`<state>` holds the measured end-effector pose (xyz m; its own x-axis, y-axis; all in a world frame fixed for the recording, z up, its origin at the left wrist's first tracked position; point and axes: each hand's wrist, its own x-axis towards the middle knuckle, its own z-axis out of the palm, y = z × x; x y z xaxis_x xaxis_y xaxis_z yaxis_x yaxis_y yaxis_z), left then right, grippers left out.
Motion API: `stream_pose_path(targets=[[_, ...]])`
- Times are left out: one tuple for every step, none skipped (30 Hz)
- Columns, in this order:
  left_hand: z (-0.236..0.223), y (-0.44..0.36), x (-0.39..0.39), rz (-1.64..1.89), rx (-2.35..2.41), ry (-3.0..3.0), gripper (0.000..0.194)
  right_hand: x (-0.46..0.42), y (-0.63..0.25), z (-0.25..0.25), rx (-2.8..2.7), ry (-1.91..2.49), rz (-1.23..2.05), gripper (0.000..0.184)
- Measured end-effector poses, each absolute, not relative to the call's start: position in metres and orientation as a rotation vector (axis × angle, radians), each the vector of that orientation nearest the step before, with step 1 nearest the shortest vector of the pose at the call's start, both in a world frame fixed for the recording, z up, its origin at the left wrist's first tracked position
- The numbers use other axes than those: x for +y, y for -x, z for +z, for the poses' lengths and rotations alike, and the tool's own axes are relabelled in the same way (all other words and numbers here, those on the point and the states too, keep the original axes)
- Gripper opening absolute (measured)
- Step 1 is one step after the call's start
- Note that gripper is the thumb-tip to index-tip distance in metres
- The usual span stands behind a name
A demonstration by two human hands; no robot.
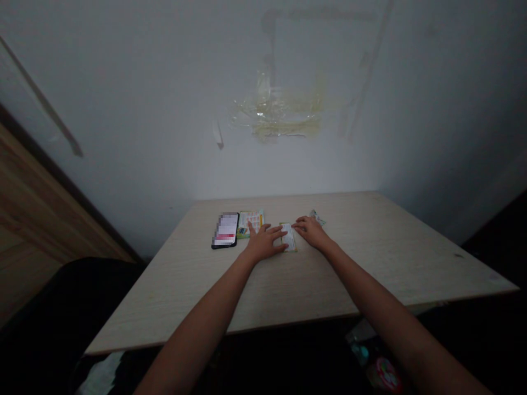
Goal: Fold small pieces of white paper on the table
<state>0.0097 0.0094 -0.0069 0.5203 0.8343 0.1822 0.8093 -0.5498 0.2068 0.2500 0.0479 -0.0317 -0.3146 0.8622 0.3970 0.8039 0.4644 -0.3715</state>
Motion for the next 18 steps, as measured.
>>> stream_pose_path(targets=[[-0.007,-0.010,0.009,0.401,1.439,-2.656,0.052,0.047,-0.249,-0.030,-2.174,1.395,0.136,0.026],[-0.007,-0.010,0.009,0.400,1.441,-2.658,0.052,0.046,-0.248,-0.028,-2.181,1.409,0.130,0.027],[-0.007,-0.010,0.009,0.395,1.443,-2.661,0.052,0.045,-0.246,-0.026,-2.186,1.428,0.125,0.028],[-0.007,-0.010,0.009,0.389,1.446,-2.663,0.052,0.044,-0.245,-0.024,-2.190,1.447,0.122,0.029],[-0.007,-0.010,0.009,0.383,1.449,-2.666,0.053,0.043,-0.243,-0.023,-2.192,1.467,0.121,0.030],[-0.007,-0.010,0.009,0.379,1.452,-2.668,0.053,0.043,-0.242,-0.022,-2.190,1.485,0.118,0.031],[-0.006,-0.010,0.009,0.377,1.454,-2.671,0.053,0.042,-0.240,-0.021,-2.190,1.497,0.110,0.032],[-0.006,-0.010,0.009,0.376,1.455,-2.672,0.053,0.042,-0.239,-0.020,-2.187,1.509,0.097,0.032],[-0.006,-0.010,0.009,0.377,1.454,-2.674,0.053,0.042,-0.238,-0.020,-2.185,1.516,0.082,0.033],[-0.006,-0.010,0.009,0.376,1.453,-2.676,0.053,0.041,-0.237,-0.019,-2.183,1.519,0.067,0.033],[-0.006,-0.010,0.009,0.374,1.454,-2.677,0.053,0.041,-0.236,-0.019,-2.181,1.521,0.056,0.033],[-0.006,-0.010,0.009,0.372,1.455,-2.679,0.053,0.041,-0.235,-0.019,-2.179,1.523,0.049,0.032],[-0.006,-0.010,0.009,0.371,1.456,-2.682,0.053,0.040,-0.235,-0.019,-2.178,1.527,0.047,0.032],[-0.006,-0.010,0.009,0.370,1.457,-2.684,0.053,0.039,-0.234,-0.019,-2.176,1.533,0.046,0.032],[-0.006,-0.010,0.009,0.369,1.459,-2.685,0.053,0.038,-0.234,-0.019,-2.176,1.539,0.044,0.033],[-0.006,-0.010,0.009,0.370,1.458,-2.685,0.052,0.037,-0.234,-0.019,-2.177,1.543,0.040,0.034],[-0.006,-0.010,0.008,0.372,1.456,-2.683,0.052,0.036,-0.234,-0.019,-2.180,1.542,0.034,0.034],[-0.005,-0.010,0.008,0.376,1.456,-2.679,0.052,0.035,-0.234,-0.019,-2.182,1.538,0.030,0.035]])
